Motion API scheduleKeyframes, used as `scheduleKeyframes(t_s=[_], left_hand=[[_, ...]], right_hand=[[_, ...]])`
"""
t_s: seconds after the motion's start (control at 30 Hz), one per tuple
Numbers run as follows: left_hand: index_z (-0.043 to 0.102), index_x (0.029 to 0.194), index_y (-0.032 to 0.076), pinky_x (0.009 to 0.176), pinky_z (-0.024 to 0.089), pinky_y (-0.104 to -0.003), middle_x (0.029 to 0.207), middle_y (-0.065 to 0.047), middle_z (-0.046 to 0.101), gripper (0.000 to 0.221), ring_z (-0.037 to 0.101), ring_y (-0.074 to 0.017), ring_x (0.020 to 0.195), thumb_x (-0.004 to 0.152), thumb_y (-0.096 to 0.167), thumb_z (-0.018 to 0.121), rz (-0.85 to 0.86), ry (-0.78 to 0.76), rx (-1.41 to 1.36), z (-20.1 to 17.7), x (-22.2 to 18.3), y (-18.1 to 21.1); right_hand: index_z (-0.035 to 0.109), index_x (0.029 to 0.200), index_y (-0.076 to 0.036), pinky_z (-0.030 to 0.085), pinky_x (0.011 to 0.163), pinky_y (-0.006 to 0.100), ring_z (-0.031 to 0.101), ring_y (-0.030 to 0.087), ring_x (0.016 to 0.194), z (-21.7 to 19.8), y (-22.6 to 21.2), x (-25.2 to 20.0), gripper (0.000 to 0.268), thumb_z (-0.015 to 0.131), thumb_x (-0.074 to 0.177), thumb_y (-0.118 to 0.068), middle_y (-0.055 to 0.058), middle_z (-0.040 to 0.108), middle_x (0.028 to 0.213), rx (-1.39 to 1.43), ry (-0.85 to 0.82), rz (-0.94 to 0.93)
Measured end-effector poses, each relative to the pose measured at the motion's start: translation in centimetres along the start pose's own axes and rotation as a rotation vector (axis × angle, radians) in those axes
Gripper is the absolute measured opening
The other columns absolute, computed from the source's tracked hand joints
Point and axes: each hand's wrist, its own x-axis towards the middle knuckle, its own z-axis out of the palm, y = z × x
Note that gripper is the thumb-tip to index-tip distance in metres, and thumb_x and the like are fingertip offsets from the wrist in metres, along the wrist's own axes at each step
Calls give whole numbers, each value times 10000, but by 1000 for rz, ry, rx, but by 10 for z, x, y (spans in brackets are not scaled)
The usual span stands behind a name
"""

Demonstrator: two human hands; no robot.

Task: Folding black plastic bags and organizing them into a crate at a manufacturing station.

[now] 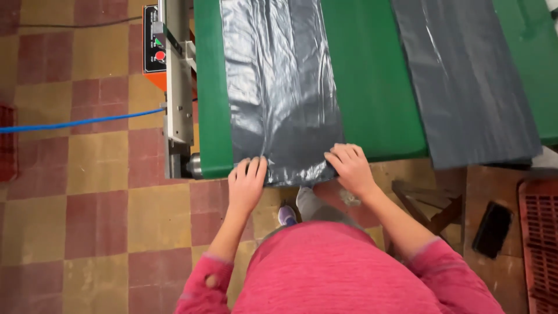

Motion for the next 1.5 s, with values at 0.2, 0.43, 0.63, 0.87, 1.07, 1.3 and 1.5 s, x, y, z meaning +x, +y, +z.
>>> scheduleKeyframes(t_s=[0.2, 0.43, 0.63, 0.87, 1.07, 1.3, 1.5], left_hand=[[690, 1048, 178, 694, 455, -390, 933, 29, 664, 243, 628, -200, 933, 811, 128, 664, 128, -404, -415, -80, -3, -10], [703, 990, 57, 760, 533, -361, 909, -78, 683, 225, 676, -261, 856, 792, 108, 797, -174, -342, -902, -67, 158, -76], [684, 1134, 23, 895, 526, -273, 1058, -38, 719, 313, 660, -111, 995, 839, 42, 790, -511, -69, -1258, 125, 272, -155], [661, 1079, -2, 751, 545, -379, 893, -143, 715, 318, 693, -258, 788, 842, 165, 792, -743, -170, -734, 183, 280, -146], [642, 1147, 26, 837, 528, -421, 1071, -161, 696, 343, 668, -343, 963, 886, 208, 771, -618, -2, -480, 117, 287, -87], [578, 1352, 82, 940, 493, -378, 1380, -137, 654, 759, 650, -246, 1172, 971, 669, 286, -1062, -504, -1709, 128, 223, -62], [536, 1431, 69, 1069, 453, -451, 1456, -139, 590, 1030, 594, -284, 1306, 885, 835, 116, -1317, -351, -2245, 96, 180, -90]], right_hand=[[738, 936, -137, 509, 734, 440, 652, 334, 818, -83, 10, 0, 290, 811, 656, -161, 73, 705, 843, 453, -367, 55], [734, 1024, -96, 572, 778, 324, 748, 237, 904, -77, 101, 111, 192, 750, 834, -120, 79, 765, 1003, 693, -170, 209], [720, 1041, -72, 538, 824, 402, 680, 315, 962, 30, 206, 235, 200, 766, 883, -186, 111, 719, 1014, 464, -33, 321], [673, 1151, -46, 469, 904, 476, 580, 364, 1109, 81, 234, 280, 450, 784, 753, -226, 153, 657, 1212, 279, 15, 119], [652, 1118, -46, 451, 861, 486, 584, 365, 1006, 100, 233, 296, 432, 782, 736, -198, 141, 661, 1033, 246, -290, 255], [646, 995, -75, 437, 839, 462, 589, 336, 962, 43, 182, 262, 246, 751, 773, -70, 101, 643, 974, 398, -78, 154], [698, 933, -128, 445, 855, 450, 606, 270, 972, -12, 110, 160, 331, 749, 628, -9, 10, 696, 978, 414, 76, 29]])
